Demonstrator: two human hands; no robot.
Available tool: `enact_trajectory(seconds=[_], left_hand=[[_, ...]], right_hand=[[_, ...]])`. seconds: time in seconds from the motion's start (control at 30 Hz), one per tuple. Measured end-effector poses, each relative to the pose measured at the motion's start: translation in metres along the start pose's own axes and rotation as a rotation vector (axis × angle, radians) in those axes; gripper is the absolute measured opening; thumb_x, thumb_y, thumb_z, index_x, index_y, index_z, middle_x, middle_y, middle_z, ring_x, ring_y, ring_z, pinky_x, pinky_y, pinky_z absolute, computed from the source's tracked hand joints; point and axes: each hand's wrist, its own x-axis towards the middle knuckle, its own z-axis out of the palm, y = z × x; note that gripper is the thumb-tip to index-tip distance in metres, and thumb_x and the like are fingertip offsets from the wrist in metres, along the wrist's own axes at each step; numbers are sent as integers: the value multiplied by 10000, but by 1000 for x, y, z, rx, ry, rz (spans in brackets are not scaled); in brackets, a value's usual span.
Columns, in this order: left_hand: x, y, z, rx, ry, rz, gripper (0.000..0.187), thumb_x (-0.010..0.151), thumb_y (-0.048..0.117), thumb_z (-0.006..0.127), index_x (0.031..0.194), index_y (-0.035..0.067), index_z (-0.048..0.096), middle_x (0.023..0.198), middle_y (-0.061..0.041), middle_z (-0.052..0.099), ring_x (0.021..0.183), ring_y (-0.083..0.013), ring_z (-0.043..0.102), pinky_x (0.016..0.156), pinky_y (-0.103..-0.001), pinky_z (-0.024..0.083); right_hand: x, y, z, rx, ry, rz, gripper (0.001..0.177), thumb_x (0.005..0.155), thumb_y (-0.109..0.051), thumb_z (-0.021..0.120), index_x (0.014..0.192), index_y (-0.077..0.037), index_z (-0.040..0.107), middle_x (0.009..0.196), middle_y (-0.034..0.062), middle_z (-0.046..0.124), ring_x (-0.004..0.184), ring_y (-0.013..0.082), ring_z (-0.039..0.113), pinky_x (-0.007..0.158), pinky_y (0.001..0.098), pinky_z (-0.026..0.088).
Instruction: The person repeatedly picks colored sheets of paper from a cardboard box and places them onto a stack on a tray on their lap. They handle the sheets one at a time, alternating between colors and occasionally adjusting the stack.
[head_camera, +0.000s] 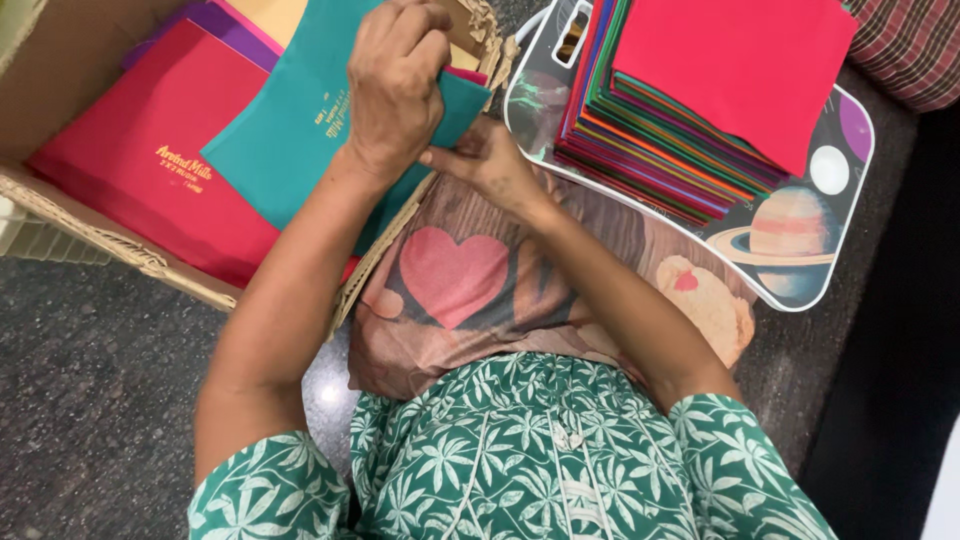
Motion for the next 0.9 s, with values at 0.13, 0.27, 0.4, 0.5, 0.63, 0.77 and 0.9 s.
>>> enact_trajectory(seconds=[0.13,0.27,0.4,0.5,0.63,0.77,0.9], left_hand=[[0,-1,0,85,101,-129,227,910,-46,608,1118,31,657,1116,-148,599,1056,-383,564,933,-485,449],[-2,-5,4,91,96,-187,252,973,-36,601,1222,1,595,1125,-184,577,1029,-398,548,908,-502,429],[-6,-16,13,46,-71,-223,246,981,-1,612,1227,2,595,1076,-185,601,1004,-396,590,884,-506,454],[-18,-16,23,95,-243,-259,218,979,46,627,1195,13,616,1055,-188,635,969,-398,620,852,-510,481],[-27,-17,27,136,-428,-292,249,991,145,652,1190,-3,633,1064,-213,676,975,-423,643,817,-523,501],[-27,-3,25,143,-645,-320,320,997,200,655,1243,-3,639,1054,-223,696,984,-425,652,815,-528,507],[-23,27,28,143,-664,-187,353,1008,190,661,1298,-9,634,1116,-215,707,1000,-413,658,850,-504,523]], right_hand=[[10,-22,0,-19,161,6,327,1005,-170,811,1194,74,703,971,91,742,872,156,655,782,301,548],[-1,-69,-36,262,341,-92,348,984,-154,779,1224,46,625,1055,113,764,907,197,741,829,337,651],[-50,-88,-67,166,481,48,415,936,-125,756,1289,-16,567,1118,55,702,923,135,729,724,292,652],[-85,-71,-68,180,535,158,423,949,-103,750,1323,-5,577,1113,64,687,866,122,692,651,255,606],[-137,-57,-60,366,569,162,365,959,-86,726,1286,-3,586,1104,68,699,905,144,717,687,274,624],[-201,-46,-55,462,643,131,264,989,-54,698,1232,30,639,1103,97,727,928,167,723,766,302,623],[-257,-33,-74,438,677,272,254,953,-71,682,1188,12,631,1067,85,736,908,167,726,804,327,631]])
